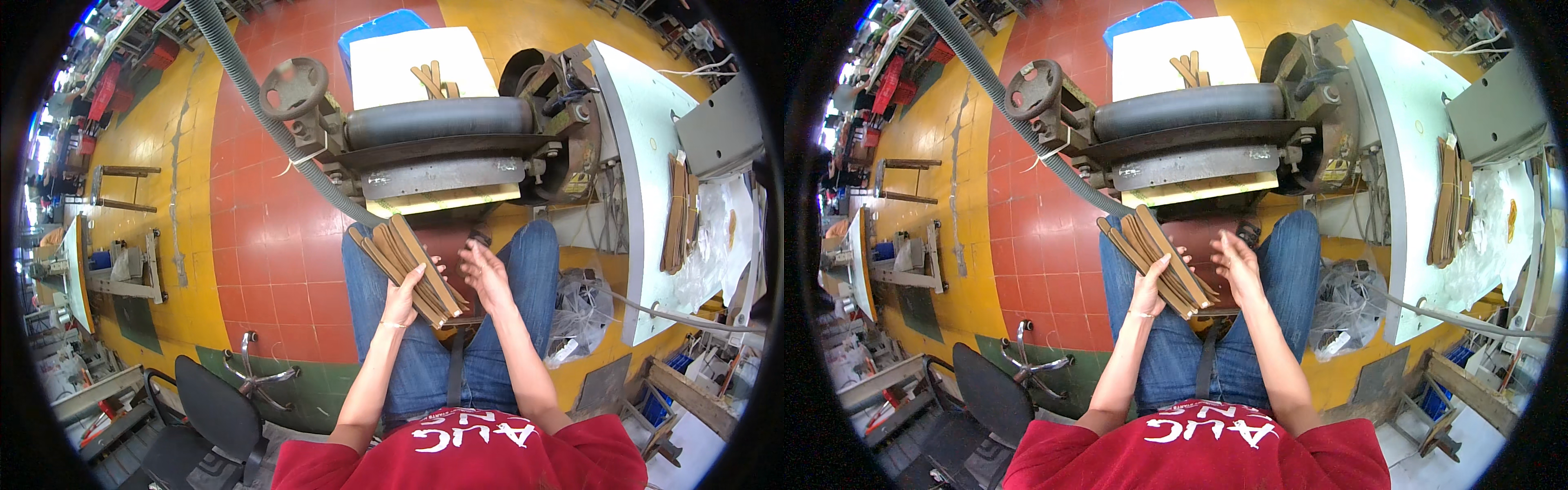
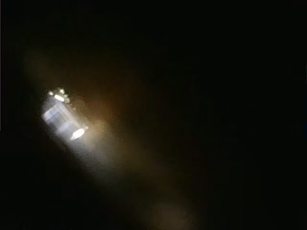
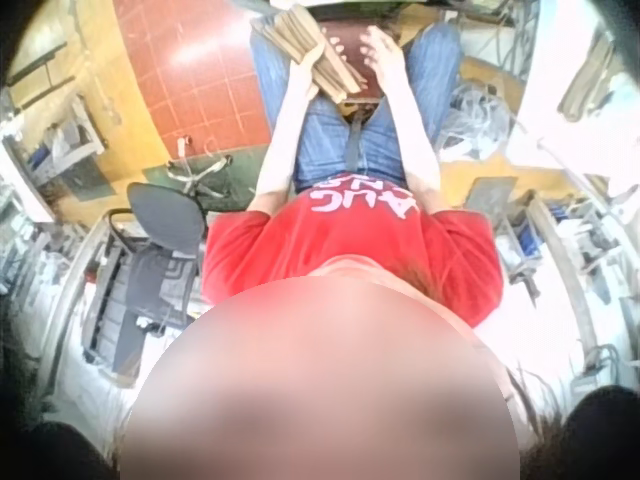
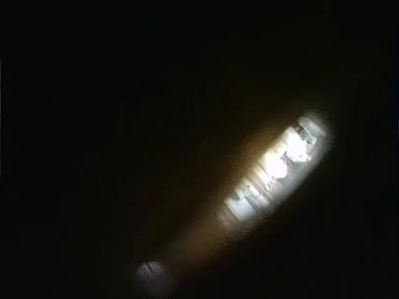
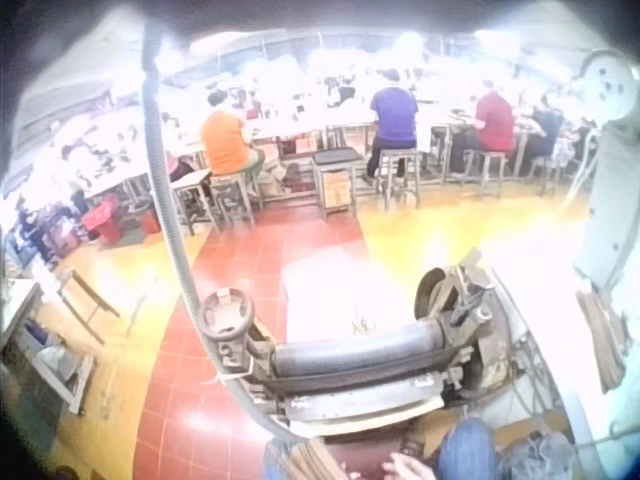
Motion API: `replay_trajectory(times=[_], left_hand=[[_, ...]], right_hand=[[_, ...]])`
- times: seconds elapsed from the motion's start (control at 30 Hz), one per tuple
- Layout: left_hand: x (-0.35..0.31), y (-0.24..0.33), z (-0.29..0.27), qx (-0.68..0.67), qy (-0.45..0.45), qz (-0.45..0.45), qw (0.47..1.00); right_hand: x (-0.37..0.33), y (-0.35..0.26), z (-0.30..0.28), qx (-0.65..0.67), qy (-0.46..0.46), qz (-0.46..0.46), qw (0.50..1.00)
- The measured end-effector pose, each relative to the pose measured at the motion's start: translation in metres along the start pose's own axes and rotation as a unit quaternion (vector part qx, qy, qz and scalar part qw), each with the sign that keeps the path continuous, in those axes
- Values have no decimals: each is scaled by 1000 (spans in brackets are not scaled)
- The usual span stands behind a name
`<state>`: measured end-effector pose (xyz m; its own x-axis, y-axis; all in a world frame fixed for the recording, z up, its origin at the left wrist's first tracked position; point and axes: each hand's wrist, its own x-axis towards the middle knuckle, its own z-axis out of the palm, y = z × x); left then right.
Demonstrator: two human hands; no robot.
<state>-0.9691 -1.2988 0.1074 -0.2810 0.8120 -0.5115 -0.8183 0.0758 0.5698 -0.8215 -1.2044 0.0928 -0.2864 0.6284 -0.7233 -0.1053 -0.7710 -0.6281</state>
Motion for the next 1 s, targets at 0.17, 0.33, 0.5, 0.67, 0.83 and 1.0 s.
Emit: replay_trajectory(times=[0.17,0.33,0.5,0.67,0.83,1.0], left_hand=[[8,-2,2,26,50,13,998],[10,-2,5,19,55,44,997],[11,3,5,-28,58,57,996],[10,9,-6,-16,48,49,998],[6,5,-12,-68,16,33,997],[4,5,-6,-65,6,16,998]], right_hand=[[-36,-3,11,-250,-136,-112,952],[-42,-9,23,-365,-39,-210,906],[-26,-9,23,-319,37,-328,888],[-1,-25,11,-115,48,-155,980],[28,-40,15,-50,34,-128,990],[53,-49,37,-16,73,-184,980]])
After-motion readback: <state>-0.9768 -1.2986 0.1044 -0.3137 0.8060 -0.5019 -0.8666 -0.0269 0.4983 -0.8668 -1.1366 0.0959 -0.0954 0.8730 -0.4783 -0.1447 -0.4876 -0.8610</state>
